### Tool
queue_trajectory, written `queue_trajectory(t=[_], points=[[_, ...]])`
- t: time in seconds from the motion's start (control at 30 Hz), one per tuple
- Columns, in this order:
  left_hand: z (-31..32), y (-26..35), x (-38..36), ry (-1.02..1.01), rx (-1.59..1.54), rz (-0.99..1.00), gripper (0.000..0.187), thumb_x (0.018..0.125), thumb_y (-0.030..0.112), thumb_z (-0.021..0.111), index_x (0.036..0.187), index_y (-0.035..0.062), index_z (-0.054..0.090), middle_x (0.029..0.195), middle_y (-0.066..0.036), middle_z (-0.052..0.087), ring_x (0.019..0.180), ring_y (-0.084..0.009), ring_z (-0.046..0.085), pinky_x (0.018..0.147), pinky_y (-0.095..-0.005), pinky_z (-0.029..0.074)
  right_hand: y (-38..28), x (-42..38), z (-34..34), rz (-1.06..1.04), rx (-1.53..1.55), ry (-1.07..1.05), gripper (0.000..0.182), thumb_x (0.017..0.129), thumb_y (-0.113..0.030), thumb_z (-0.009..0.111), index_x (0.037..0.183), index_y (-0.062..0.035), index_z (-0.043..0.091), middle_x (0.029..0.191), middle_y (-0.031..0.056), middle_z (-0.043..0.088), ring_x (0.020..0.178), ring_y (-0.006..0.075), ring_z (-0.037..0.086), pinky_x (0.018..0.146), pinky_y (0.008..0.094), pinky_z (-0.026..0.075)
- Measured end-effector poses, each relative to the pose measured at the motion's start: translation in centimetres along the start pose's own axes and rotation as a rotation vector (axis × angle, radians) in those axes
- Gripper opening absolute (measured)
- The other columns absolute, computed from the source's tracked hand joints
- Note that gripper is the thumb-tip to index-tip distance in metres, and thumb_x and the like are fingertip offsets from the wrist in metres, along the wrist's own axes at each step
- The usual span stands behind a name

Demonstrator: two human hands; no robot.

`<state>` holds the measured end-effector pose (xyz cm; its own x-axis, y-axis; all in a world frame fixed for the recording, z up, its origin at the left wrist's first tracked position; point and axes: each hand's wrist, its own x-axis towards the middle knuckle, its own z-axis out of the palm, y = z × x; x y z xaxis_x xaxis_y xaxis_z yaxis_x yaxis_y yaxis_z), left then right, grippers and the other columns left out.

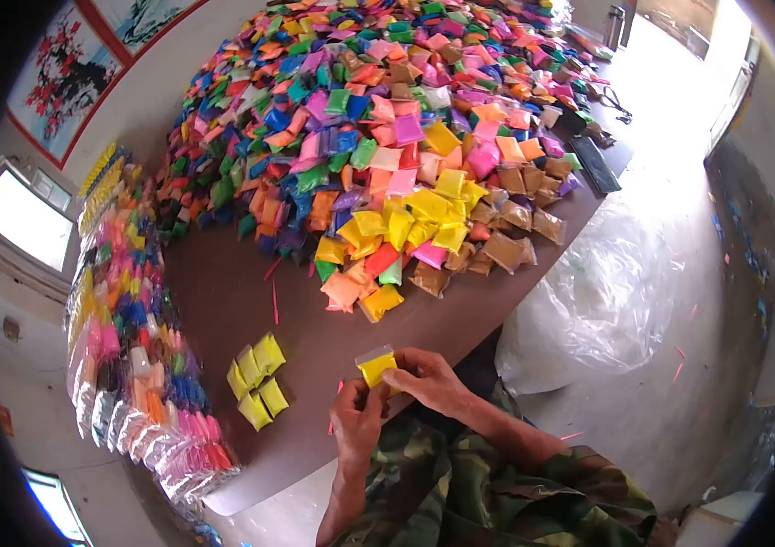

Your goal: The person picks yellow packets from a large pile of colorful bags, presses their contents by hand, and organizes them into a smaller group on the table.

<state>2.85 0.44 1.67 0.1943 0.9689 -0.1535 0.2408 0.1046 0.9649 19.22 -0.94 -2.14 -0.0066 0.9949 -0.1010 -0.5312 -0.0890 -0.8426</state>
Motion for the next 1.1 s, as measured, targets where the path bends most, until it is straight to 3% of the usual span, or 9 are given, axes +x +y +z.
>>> queue_trajectory(t=[0.07, 0.27, 0.37, 0.67, 0.77, 0.87, 0.97, 1.07, 1.1], points=[[0.3, 0.5, 0.0, -0.006, 0.065, -0.007, 0.016, 0.101, 0.012, 0.071, 0.105, -0.003, 0.068, 0.084, -0.006, 0.071, 0.069, -0.011, 0.063, 0.066, -0.0277, 0.054, -0.5, 0.4, -0.7, 0.027, -0.07, -0.003, 0.022, 0.105, -0.017, 0.069, 0.113, 0.0039, 0.071, 0.099, 0.0005, 0.071, 0.088, 0.0071, 0.065, 0.076, 0.0259, 0.054], [1.8, 0.5, 1.1, -0.013, -0.176, 0.012, 0.022, 0.102, 0.017, 0.071, 0.112, -0.0033, 0.068, 0.09, -0.005, 0.07, 0.08, -0.0107, 0.066, 0.074, -0.028, 0.055, -1.0, 1.6, -2.4, -0.065, -0.201, -0.035, 0.02, 0.104, -0.017, 0.07, 0.107, 0.0025, 0.071, 0.093, -0.001, 0.066, 0.085, 0.0047, 0.058, 0.073, 0.0259, 0.051], [1.6, -0.7, 2.4, -0.053, -0.277, -0.048, 0.023, 0.102, 0.017, 0.07, 0.113, -0.0027, 0.07, 0.093, -0.004, 0.071, 0.082, -0.0106, 0.064, 0.076, -0.028, 0.054, -1.6, 2.2, -3.2, -0.112, -0.262, -0.069, 0.018, 0.105, -0.018, 0.07, 0.109, -0.0002, 0.069, 0.089, -0.0064, 0.059, 0.079, 0.0029, 0.051, 0.065, 0.0242, 0.044], [3.7, 0.8, 5.2, -0.038, -0.189, -0.041, 0.024, 0.102, 0.019, 0.072, 0.112, -0.0029, 0.071, 0.096, -0.004, 0.071, 0.083, -0.0108, 0.063, 0.077, -0.0288, 0.053, -2.2, 4.1, -5.3, -0.132, -0.207, -0.089, 0.018, 0.105, -0.019, 0.069, 0.101, -0.0026, 0.063, 0.087, -0.005, 0.056, 0.079, 0.0027, 0.049, 0.064, 0.0253, 0.043], [5.5, 2.6, 5.5, -0.034, -0.206, -0.055, 0.023, 0.103, 0.019, 0.07, 0.11, -0.003, 0.07, 0.094, -0.003, 0.069, 0.082, -0.0104, 0.062, 0.075, -0.0291, 0.052, -2.9, 4.6, -6.1, -0.213, -0.303, 0.006, 0.018, 0.101, -0.018, 0.071, 0.097, -0.002, 0.063, 0.082, -0.0019, 0.055, 0.077, 0.004, 0.049, 0.062, 0.0282, 0.043], [6.3, 1.8, 6.6, 0.003, -0.291, -0.106, 0.02, 0.104, 0.017, 0.068, 0.106, -0.002, 0.07, 0.09, -0.002, 0.067, 0.081, -0.0093, 0.06, 0.074, -0.0292, 0.051, -3.2, 5.3, -7.0, -0.342, -0.443, 0.05, 0.019, 0.098, -0.016, 0.071, 0.092, -0.0009, 0.061, 0.077, 0.0059, 0.055, 0.07, 0.011, 0.052, 0.06, 0.0317, 0.044], [6.0, 0.7, 7.5, -0.029, -0.132, 0.003, 0.018, 0.104, 0.017, 0.068, 0.102, -0.0011, 0.07, 0.086, -0.001, 0.065, 0.078, -0.0081, 0.058, 0.069, -0.0285, 0.05, -2.8, 5.7, -7.8, -0.455, -0.596, 0.083, 0.021, 0.097, -0.015, 0.071, 0.089, -0.0001, 0.059, 0.077, 0.0135, 0.055, 0.066, 0.0214, 0.056, 0.059, 0.0347, 0.044], [5.1, 0.5, 8.4, 0.04, 0.337, 0.149, 0.017, 0.104, 0.016, 0.068, 0.101, -0.0008, 0.071, 0.085, 0.001, 0.065, 0.077, -0.0074, 0.057, 0.066, -0.0266, 0.048, -3.1, 5.7, -7.1, -0.534, -0.579, 0.16, 0.019, 0.097, -0.015, 0.07, 0.091, 0.0007, 0.061, 0.078, 0.0159, 0.06, 0.066, 0.032, 0.058, 0.061, 0.0403, 0.046], [5.5, 0.9, 8.4, 0.039, 0.325, 0.164, 0.017, 0.104, 0.016, 0.069, 0.101, -0.001, 0.071, 0.085, 0.001, 0.065, 0.076, -0.0072, 0.058, 0.065, -0.0262, 0.048, -3.7, 5.5, -6.9, -0.477, -0.548, 0.174, 0.018, 0.098, -0.015, 0.07, 0.093, 0.0008, 0.062, 0.079, 0.016, 0.06, 0.068, 0.0328, 0.06, 0.062, 0.0403, 0.047]])
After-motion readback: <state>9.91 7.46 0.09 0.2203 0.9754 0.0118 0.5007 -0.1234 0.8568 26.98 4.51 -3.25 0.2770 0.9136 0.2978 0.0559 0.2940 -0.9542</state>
